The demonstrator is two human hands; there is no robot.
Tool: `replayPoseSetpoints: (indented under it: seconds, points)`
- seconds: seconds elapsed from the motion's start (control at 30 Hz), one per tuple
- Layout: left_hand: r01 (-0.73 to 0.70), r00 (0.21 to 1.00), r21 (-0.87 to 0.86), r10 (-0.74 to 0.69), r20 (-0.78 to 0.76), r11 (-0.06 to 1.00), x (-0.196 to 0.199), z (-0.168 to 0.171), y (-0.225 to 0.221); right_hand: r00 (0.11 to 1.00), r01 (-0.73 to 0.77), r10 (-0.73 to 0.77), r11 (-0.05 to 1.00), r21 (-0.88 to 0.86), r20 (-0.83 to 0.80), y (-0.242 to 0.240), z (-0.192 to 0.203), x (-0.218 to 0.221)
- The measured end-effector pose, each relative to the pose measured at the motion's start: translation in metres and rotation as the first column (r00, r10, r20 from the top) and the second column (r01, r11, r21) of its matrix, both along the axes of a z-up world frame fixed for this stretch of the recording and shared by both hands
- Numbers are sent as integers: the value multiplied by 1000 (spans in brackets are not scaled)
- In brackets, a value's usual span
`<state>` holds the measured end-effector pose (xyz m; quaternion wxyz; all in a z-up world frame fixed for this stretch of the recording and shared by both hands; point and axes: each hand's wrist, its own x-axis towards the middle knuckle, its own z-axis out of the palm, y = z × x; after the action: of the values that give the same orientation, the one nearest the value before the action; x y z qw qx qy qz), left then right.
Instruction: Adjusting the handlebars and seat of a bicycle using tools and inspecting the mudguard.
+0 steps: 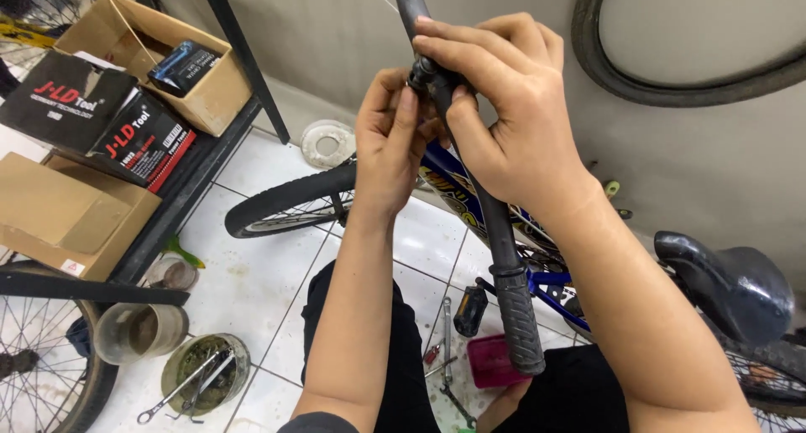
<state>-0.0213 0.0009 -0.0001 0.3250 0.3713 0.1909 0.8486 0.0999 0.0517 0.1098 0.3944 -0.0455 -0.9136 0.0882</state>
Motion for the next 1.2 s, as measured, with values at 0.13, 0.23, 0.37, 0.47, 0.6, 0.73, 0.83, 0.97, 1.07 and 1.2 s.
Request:
replayPoseSetpoints:
  seconds: [0.13,0.23,0.37,0.47,0.6,0.73,0.83,0.97,1.07,1.2]
  points:
    - [140,966,-134,-106,234,981,-3,-2,8,1000,1,-1,1000,-23,-9,-3,0,-2]
    - [2,1000,-95,0,30,995,2,10,-1,1000,8,-8,1000,-23,-16,-4,0,-1]
    - [146,980,-6,-143,138,989,-4,3,6,1000,21,-21,1000,-11,-19,-4,1,-1]
    - [104,987,-92,-91,135,990,-3,9,4,1000,15,-15,1000,-22,-14,-5,2,-2]
    - [115,990,8,-115,87,993,-6,-11,15,999,17,-19,999,-52,-31,-2,-1,-3]
    - [117,980,-103,-98,172,988,-8,2,16,999,18,-19,999,-33,-39,-1,2,-5]
    - [70,990,-146,-50,133,987,-8,4,15,999,35,-37,999,-38,-40,0,1,-6]
    - [120,988,-88,-111,109,989,-5,4,15,998,41,-43,998,-44,-52,6,-1,-6]
    - [143,973,-126,-117,197,982,-5,5,17,997,54,-56,998,-46,-60,7,-1,-4]
    - [127,980,-85,-112,163,988,-7,6,21,996,57,-60,997,-53,-60,11,-2,-6]
